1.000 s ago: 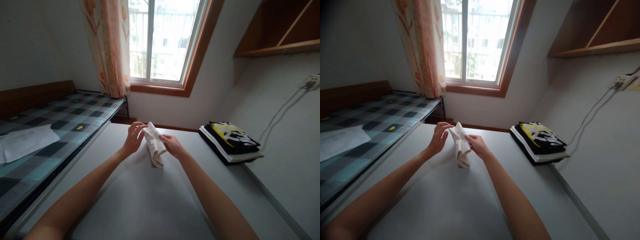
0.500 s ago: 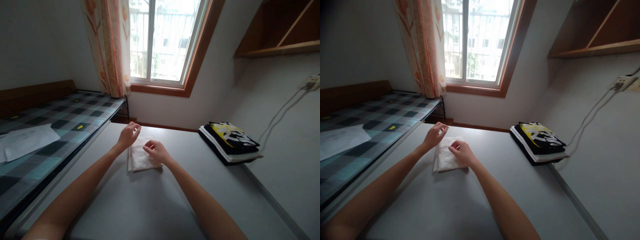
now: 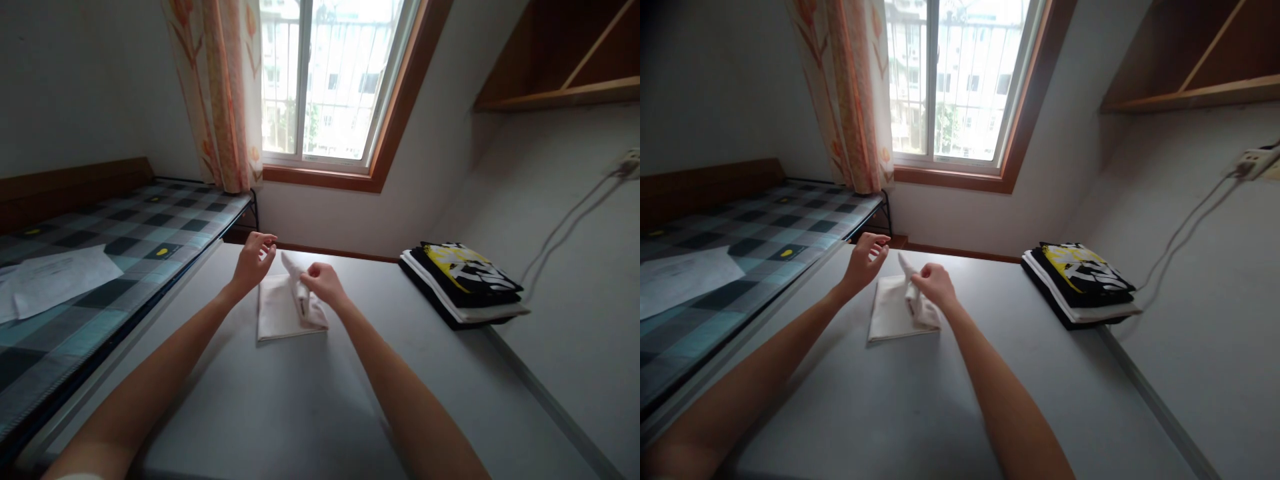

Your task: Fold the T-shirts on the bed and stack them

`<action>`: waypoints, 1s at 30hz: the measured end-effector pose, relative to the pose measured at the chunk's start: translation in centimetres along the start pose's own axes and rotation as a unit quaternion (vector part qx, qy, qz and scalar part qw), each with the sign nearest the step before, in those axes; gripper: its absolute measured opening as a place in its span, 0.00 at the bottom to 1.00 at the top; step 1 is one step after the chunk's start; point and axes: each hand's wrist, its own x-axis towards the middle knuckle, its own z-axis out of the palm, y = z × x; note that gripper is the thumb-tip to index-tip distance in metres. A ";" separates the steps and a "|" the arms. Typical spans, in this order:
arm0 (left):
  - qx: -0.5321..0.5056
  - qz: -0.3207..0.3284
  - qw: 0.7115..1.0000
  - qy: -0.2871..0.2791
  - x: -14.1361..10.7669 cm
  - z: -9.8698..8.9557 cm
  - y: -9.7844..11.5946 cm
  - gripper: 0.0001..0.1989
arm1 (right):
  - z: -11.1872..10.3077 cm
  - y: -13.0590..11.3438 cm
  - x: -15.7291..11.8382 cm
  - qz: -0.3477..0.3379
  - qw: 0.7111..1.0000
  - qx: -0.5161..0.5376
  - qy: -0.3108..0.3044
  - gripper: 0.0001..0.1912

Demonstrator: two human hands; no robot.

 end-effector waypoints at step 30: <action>0.062 0.177 0.907 -0.378 -7.3 4.4 2.9 0.19 | -3.8 10.7 -3.1 -0.073 0.979 -0.135 0.137 0.22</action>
